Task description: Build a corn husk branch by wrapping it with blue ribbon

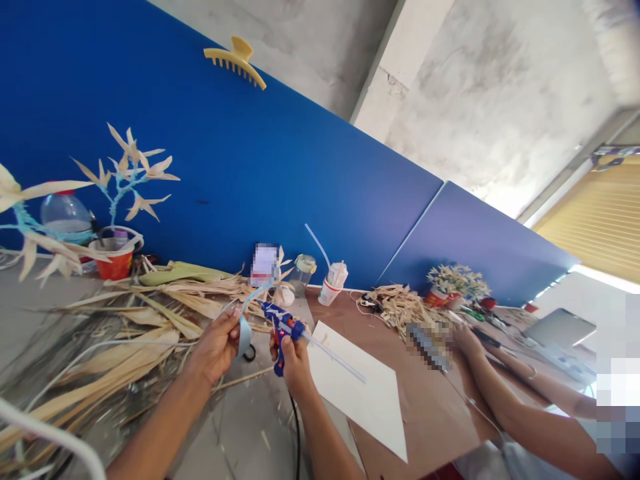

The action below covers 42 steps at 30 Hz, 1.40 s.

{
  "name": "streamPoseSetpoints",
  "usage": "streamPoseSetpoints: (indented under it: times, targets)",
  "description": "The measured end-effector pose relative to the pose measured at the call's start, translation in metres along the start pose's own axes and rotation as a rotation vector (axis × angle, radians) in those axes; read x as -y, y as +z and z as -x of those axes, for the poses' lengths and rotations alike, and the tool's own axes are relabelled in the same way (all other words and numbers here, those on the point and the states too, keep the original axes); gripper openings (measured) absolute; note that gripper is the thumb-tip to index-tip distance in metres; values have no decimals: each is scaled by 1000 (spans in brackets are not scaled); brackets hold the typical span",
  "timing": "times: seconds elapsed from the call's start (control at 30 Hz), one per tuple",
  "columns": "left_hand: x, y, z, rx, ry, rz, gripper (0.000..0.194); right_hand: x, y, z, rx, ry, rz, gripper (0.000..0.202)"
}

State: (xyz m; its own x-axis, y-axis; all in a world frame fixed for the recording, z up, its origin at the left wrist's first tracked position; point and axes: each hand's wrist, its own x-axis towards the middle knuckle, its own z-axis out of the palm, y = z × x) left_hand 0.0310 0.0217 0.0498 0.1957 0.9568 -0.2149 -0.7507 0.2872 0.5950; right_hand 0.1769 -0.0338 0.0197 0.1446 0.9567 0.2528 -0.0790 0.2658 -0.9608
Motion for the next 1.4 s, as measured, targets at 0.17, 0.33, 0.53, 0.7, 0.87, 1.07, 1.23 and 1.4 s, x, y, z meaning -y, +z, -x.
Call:
streamPoseSetpoints:
  times: [0.17, 0.33, 0.53, 0.7, 0.87, 1.07, 1.23, 1.4]
  targets:
    - [-1, 0, 2, -2, 14, -10, 20, 0, -6, -3, -66, -19, 270, 24]
    - [-3, 1, 3, 4, 85, -30, 31, 18, -14, 0, -23, -31, 619, 16]
    - [-7, 4, 6, 0, 119, -62, 37, 36, -28, 13, 107, 115, 1098, 17]
    - [-9, 5, 10, 7, 124, -65, 40, 42, -42, 20, 198, 233, 1281, 26]
    - [-5, 5, 10, 58, 121, -96, 42, 43, -26, 2, -13, 0, 684, 20]
    - [2, 4, 9, 158, 71, -126, 46, 40, 25, -32, -22, 82, -107, 33]
    - [5, 3, 10, 198, -28, -205, 46, 36, 32, -44, -24, 110, -370, 28]
    - [8, 2, 13, 256, -131, -286, 45, 25, 25, -46, -91, 86, -407, 25]
